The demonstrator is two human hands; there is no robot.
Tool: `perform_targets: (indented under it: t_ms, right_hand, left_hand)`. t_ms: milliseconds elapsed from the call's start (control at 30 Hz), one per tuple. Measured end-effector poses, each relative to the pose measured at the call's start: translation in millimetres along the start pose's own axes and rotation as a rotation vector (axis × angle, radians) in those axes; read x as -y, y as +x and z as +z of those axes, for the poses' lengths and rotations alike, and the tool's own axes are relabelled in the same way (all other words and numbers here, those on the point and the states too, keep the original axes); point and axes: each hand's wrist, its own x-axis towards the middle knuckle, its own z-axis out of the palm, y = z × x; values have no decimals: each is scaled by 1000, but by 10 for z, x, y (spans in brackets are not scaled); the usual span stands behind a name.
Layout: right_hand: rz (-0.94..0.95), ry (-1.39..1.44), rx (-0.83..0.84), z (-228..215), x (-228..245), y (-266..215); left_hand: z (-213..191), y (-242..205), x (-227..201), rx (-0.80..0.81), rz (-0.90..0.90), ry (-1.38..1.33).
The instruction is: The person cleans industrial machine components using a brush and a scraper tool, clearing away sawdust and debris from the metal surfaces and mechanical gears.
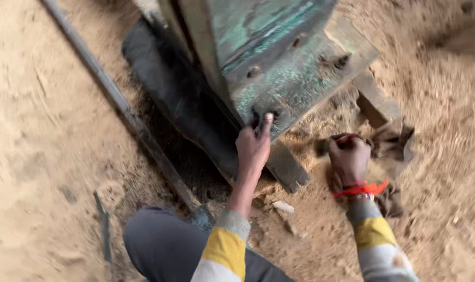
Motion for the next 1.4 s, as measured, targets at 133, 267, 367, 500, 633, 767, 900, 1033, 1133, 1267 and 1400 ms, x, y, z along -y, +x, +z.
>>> perform_targets:
  t_ms: [133, 267, 367, 500, 633, 767, 900, 1033, 1133, 1267, 1400]
  right_hand:
    - [-54, 605, 98, 23, 229, -65]
    - [-15, -533, 397, -319, 173, 546]
    - [-236, -38, 241, -28, -312, 824]
    - [-302, 351, 375, 354, -882, 858]
    - [-85, 107, 445, -40, -817, 861]
    - [-226, 293, 340, 246, -919, 790]
    - [-191, 35, 396, 13, -913, 1117]
    - [-267, 328, 245, 13, -795, 1162]
    - [-230, 238, 183, 356, -719, 1010]
    - [-77, 477, 353, 173, -644, 1056]
    - [-298, 141, 234, 91, -580, 1183]
  left_hand:
    - [97, -279, 155, -5, -449, -527]
    - [163, -380, 232, -25, -503, -783]
    - [289, -449, 271, -86, -502, -894]
    - [477, -556, 358, -79, -533, -1276]
    - [569, -533, 471, -155, -653, -1331]
    - [589, -431, 614, -158, -607, -1345]
    - [355, -291, 691, -95, -654, -1412]
    - [101, -16, 813, -143, -572, -1326]
    - [80, -37, 848, -55, -568, -1308]
    - [-25, -75, 897, 74, -563, -1439]
    - [167, -121, 947, 88, -582, -1426]
